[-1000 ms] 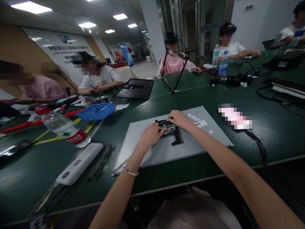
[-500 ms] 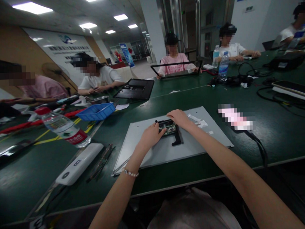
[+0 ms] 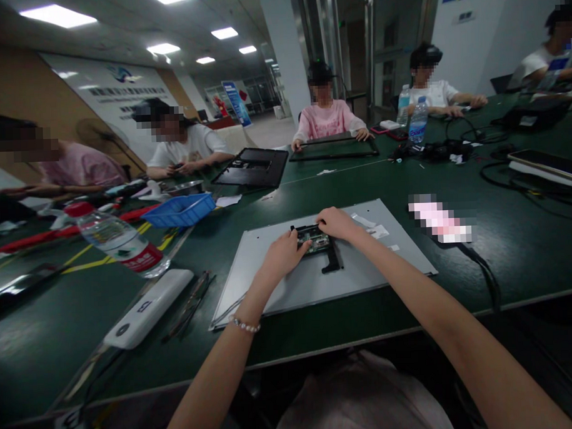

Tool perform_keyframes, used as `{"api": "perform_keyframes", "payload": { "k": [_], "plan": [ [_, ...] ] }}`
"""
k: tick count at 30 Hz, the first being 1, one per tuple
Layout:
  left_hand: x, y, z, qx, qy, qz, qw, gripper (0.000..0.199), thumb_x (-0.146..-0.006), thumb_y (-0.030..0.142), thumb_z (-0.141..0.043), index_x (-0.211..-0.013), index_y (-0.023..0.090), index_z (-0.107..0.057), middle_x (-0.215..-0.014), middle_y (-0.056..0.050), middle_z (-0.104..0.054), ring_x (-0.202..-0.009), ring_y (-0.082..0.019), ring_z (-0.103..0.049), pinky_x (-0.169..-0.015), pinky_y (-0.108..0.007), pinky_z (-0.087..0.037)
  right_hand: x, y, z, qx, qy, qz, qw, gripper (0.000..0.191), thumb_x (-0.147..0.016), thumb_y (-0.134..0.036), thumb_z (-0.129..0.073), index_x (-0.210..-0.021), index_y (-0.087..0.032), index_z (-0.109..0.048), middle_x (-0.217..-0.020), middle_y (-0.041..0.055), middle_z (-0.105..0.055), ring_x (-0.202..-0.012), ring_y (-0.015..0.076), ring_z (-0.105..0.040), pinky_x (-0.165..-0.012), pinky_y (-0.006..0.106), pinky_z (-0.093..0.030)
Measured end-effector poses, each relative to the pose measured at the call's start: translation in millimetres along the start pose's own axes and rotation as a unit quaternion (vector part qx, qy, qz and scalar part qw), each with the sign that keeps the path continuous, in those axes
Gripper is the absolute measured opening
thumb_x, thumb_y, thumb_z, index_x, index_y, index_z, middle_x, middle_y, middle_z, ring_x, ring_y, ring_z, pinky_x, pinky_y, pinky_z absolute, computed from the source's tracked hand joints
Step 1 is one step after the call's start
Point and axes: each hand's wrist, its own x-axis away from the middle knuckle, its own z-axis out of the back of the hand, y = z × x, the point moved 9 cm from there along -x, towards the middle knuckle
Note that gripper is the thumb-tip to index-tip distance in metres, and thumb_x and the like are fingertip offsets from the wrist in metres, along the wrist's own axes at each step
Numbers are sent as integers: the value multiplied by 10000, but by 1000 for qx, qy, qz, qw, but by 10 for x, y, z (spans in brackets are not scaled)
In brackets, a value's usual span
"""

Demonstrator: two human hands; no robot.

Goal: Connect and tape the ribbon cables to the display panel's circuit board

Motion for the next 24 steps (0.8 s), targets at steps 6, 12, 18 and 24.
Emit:
{"api": "perform_keyframes", "payload": {
  "k": [6,12,18,24],
  "plan": [
    [6,8,27,5,0,-1,1000,521,-947,505,-373,-1254,95,-466,-1165,-192,-605,-1069,-288,-585,-853,-344,-440,6,10,45,-29,44,3,999,269,-850,-164,-510,-968,-179,-751,-1067,66,-719,-1018,199,-638,-922,249,-432],
    [8,-2,14,14,-4,1,1000,535,-945,503,-379,-1282,91,-433,-1191,-201,-598,-1072,-278,-588,-847,-338,-438,-12,-1,-7,-32,44,16,998,224,-875,-212,-539,-906,-183,-759,-989,70,-731,-963,202,-647,-863,253,-445],
    [0,-10,-6,10,2,0,1000,524,-941,502,-385,-1264,94,-444,-1183,-199,-599,-1068,-289,-589,-839,-348,-442,-17,42,-26,-51,59,13,997,187,-854,-191,-582,-892,-181,-765,-944,65,-733,-939,194,-648,-858,251,-445],
    [-1,-1,6,7,0,-1,1000,513,-942,491,-386,-1254,89,-454,-1177,-195,-605,-1059,-284,-592,-834,-337,-446,-27,82,-39,-72,65,12,995,180,-847,-179,-595,-903,-181,-767,-950,64,-732,-935,192,-648,-855,255,-449]
  ]
}}
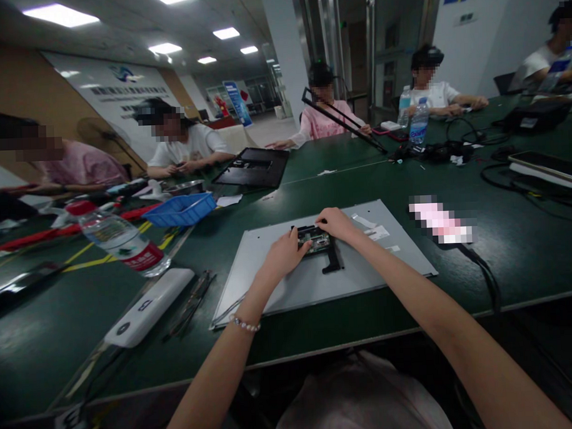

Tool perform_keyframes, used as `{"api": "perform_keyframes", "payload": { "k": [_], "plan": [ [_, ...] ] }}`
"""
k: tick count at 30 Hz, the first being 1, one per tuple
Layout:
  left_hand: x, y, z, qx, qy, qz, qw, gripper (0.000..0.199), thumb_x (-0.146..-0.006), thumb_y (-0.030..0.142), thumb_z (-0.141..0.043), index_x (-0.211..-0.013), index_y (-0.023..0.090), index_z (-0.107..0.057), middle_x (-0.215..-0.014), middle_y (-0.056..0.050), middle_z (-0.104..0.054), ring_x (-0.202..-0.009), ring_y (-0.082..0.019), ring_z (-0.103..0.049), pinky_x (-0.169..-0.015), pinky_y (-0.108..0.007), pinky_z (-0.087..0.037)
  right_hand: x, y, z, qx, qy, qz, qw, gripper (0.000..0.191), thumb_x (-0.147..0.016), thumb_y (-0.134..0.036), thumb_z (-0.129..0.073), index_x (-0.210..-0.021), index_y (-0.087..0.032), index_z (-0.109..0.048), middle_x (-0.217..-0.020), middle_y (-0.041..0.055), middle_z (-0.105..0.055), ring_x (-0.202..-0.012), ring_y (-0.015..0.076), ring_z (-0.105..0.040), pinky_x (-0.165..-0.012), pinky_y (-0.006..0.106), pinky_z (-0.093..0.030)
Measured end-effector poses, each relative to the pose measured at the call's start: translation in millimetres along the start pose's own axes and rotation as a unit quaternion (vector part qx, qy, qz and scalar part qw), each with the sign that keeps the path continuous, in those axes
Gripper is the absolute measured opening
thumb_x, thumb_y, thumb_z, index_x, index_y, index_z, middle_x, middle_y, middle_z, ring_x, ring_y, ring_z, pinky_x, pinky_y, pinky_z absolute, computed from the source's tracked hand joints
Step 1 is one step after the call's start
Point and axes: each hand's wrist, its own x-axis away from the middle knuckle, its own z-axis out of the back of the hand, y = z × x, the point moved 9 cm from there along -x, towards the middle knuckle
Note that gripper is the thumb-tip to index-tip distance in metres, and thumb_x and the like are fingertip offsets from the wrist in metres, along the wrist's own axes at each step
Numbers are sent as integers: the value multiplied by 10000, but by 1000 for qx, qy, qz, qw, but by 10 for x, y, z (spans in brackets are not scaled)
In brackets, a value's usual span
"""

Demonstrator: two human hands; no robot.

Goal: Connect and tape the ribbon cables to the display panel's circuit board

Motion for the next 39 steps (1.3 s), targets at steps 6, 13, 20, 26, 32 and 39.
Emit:
{"api": "perform_keyframes", "payload": {
  "k": [6,13,20,26,32,39],
  "plan": [
    [-2,-15,1,8,1,6,1000,594,-941,497,-384,-1349,65,-384,-1245,-219,-575,-1118,-289,-572,-858,-334,-436,15,3,11,-9,8,0,1000,174,-846,-183,-601,-905,-180,-764,-946,64,-730,-921,195,-649,-841,263,-454],
    [8,-13,2,10,-2,9,1000,651,-939,505,-381,-1387,37,-328,-1246,-234,-577,-1115,-298,-578,-852,-342,-437,34,9,24,-14,25,0,1000,171,-852,-206,-600,-910,-178,-758,-938,67,-729,-903,195,-650,-827,274,-456],
    [4,-19,-4,5,0,11,1000,577,-933,503,-397,-1306,63,-408,-1202,-224,-601,-1087,-301,-594,-829,-340,-448,28,19,27,-26,25,0,999,133,-829,-227,-646,-886,-188,-760,-908,54,-729,-866,186,-649,-787,260,-459],
    [13,-19,11,10,-12,19,1000,533,-933,491,-411,-1272,80,-411,-1156,-219,-624,-1088,-301,-601,-819,-341,-461,18,42,1,-29,20,-6,999,136,-833,-232,-647,-900,-195,-760,-926,55,-728,-882,182,-650,-804,263,-462],
    [-14,-19,-30,15,-9,2,1000,507,-941,476,-394,-1244,75,-453,-1164,-208,-619,-1075,-290,-600,-838,-343,-460,16,63,-9,-32,19,0,999,136,-830,-231,-650,-902,-188,-758,-926,55,-726,-887,183,-649,-805,260,-459],
    [-10,-12,-58,4,-6,-6,1000,513,-950,505,-354,-1197,82,-507,-1204,-200,-585,-1096,-288,-577,-858,-345,-459,6,42,-21,-11,7,10,1000,156,-841,-253,-637,-904,-181,-760,-925,61,-725,-892,188,-647,-805,253,-453]
  ]
}}
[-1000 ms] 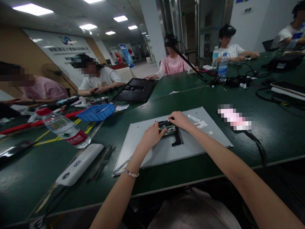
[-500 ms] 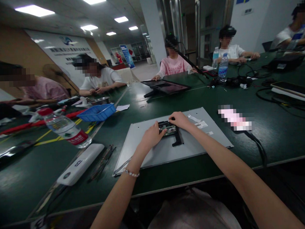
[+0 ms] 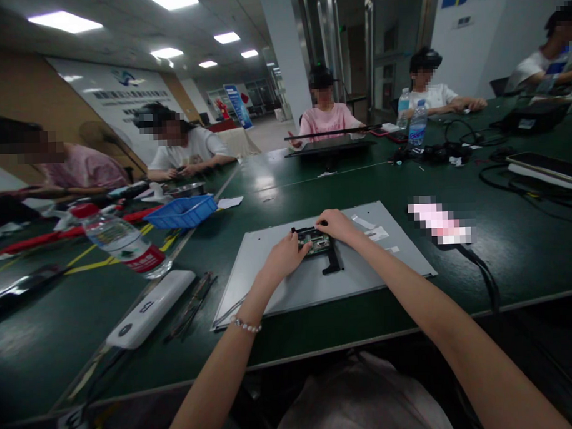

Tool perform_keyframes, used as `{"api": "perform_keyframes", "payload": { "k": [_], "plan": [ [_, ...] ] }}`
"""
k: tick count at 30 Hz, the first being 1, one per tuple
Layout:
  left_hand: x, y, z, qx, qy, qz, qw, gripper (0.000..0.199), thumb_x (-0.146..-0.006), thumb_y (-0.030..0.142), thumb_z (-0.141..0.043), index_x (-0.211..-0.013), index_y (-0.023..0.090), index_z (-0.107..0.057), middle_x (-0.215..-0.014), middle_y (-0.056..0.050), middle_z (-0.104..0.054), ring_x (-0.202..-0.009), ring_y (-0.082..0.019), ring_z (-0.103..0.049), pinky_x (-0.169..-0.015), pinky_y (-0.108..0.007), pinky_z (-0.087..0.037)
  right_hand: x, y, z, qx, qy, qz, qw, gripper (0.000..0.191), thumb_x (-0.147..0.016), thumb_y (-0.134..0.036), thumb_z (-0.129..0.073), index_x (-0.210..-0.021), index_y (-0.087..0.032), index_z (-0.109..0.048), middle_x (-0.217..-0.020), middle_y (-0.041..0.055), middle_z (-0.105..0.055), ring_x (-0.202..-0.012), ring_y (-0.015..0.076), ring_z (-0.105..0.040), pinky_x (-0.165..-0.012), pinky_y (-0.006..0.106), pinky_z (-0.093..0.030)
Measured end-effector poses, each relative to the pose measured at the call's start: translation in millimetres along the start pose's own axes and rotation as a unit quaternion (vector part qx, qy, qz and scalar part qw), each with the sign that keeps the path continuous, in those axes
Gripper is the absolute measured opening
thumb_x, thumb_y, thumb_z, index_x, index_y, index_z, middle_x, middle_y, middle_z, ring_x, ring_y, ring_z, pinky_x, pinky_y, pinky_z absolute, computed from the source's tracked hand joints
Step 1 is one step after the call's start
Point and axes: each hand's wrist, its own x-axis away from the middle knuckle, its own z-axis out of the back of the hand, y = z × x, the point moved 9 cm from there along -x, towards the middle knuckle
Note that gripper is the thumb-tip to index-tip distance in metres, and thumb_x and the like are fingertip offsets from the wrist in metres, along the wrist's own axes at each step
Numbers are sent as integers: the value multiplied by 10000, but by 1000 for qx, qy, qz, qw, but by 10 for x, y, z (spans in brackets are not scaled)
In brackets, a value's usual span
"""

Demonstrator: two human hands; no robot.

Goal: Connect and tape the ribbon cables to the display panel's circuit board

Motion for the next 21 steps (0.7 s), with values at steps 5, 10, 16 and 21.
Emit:
{"api": "perform_keyframes", "payload": {
  "k": [5,10,16,21],
  "plan": [
    [18,3,14,-7,0,9,1000,521,-952,513,-344,-1217,90,-494,-1245,-207,-558,-1117,-296,-562,-873,-361,-455,-9,-22,-6,6,-10,9,1000,137,-839,-228,-634,-879,-190,-760,-925,53,-725,-901,185,-646,-820,255,-451],
    [16,-10,24,-6,0,11,1000,505,-943,521,-359,-1199,110,-504,-1222,-196,-574,-1107,-291,-564,-876,-357,-449,3,-57,33,-36,-9,33,999,122,-830,-220,-655,-886,-178,-755,-898,48,-726,-847,176,-648,-764,248,-462],
    [10,-20,45,-14,7,13,1000,512,-939,515,-376,-1222,105,-492,-1200,-182,-581,-1078,-291,-575,-862,-359,-454,5,-70,23,-3,5,25,1000,178,-865,-151,-586,-904,-184,-756,-934,64,-724,-923,189,-643,-857,278,-455],
    [22,-23,85,-14,16,15,1000,533,-931,527,-396,-1272,121,-457,-1226,-178,-572,-1093,-300,-570,-858,-366,-451,29,-132,239,-32,71,23,997,190,-872,-140,-564,-910,-177,-747,-979,62,-724,-953,184,-639,-890,281,-454]
  ]
}}
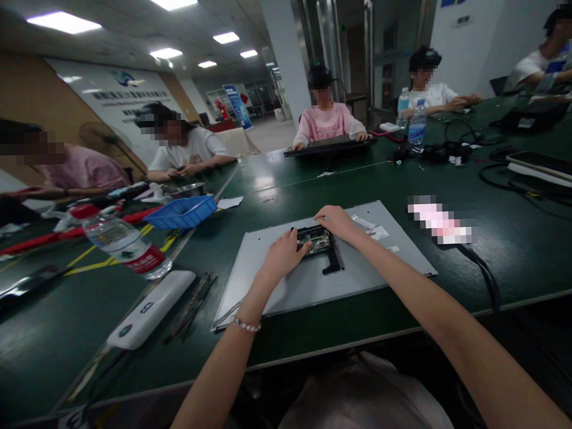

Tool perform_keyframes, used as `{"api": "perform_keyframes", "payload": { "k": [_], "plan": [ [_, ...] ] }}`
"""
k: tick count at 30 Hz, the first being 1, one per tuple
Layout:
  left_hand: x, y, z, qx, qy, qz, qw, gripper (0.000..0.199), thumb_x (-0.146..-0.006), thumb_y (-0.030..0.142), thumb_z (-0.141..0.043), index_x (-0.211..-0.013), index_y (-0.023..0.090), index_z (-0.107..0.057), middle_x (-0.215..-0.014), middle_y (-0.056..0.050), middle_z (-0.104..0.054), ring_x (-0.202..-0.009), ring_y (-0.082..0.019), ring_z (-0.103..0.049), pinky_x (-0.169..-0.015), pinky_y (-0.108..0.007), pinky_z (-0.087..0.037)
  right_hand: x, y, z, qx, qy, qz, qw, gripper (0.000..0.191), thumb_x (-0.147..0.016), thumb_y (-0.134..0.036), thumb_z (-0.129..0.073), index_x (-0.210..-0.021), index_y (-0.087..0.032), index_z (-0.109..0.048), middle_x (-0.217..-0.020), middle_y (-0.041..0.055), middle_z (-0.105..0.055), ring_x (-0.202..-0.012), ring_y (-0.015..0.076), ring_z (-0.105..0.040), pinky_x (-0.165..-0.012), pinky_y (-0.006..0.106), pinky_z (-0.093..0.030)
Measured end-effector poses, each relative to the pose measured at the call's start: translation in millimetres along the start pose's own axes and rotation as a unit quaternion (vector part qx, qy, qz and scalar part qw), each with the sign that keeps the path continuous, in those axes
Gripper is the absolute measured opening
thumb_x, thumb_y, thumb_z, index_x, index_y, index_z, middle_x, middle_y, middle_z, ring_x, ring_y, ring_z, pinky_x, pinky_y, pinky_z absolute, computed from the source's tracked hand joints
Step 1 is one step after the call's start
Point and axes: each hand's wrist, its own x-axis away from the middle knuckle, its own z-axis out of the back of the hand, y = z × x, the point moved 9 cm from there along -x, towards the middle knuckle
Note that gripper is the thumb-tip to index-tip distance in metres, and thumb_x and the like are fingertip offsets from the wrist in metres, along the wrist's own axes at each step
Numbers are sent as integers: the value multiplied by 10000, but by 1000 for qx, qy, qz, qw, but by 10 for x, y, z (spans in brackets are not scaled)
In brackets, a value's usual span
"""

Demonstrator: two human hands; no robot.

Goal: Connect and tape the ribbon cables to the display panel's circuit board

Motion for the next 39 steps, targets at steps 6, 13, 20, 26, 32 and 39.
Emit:
{"api": "perform_keyframes", "payload": {
  "k": [6,13,20,26,32,39],
  "plan": [
    [3,-14,65,2,8,7,1000,553,-933,519,-413,-1335,140,-410,-1270,-184,-556,-1155,-301,-539,-905,-392,-427,66,238,201,47,-4,-38,998,208,-863,-146,-552,-929,-179,-747,-1006,64,-722,-982,193,-637,-909,278,-447],
    [-25,-168,162,2,29,35,999,429,-980,401,-338,-1302,141,-451,-1256,-173,-577,-1142,-295,-555,-909,-416,-430,189,565,106,108,-91,-68,988,308,-809,-88,-521,-1017,-150,-740,-1093,87,-703,-1033,211,-630,-942,279,-432],
    [-62,-306,176,20,41,53,998,367,-973,274,-339,-1293,160,-477,-1257,-142,-590,-1156,-260,-559,-926,-381,-435,191,566,112,118,-92,-82,985,336,-798,-73,-489,-1000,-164,-742,-1116,77,-696,-1055,206,-618,-959,277,-423],
    [-83,-338,181,32,44,56,997,356,-950,228,-374,-1276,164,-502,-1236,-128,-605,-1157,-233,-564,-949,-337,-428,206,524,128,127,-77,-84,985,302,-837,-103,-482,-984,-168,-738,-1100,79,-697,-1047,194,-621,-962,272,-420],
    [-123,-418,193,52,59,46,996,358,-910,158,-397,-1221,153,-575,-1197,-118,-635,-1112,-200,-592,-945,-277,-427,222,487,151,133,-56,-78,986,298,-870,-116,-477,-1052,-152,-710,-1108,93,-687,-1065,194,-608,-961,272,-413],
    [-145,-359,195,23,36,41,998,321,-926,249,-393,-994,186,-700,-993,-105,-714,-956,-226,-646,-811,-280,-465,232,396,108,137,-63,-57,987,251,-924,-236,-493,-1021,-160,-712,-1054,96,-694,-1023,198,-613,-926,276,-422]
  ]
}}
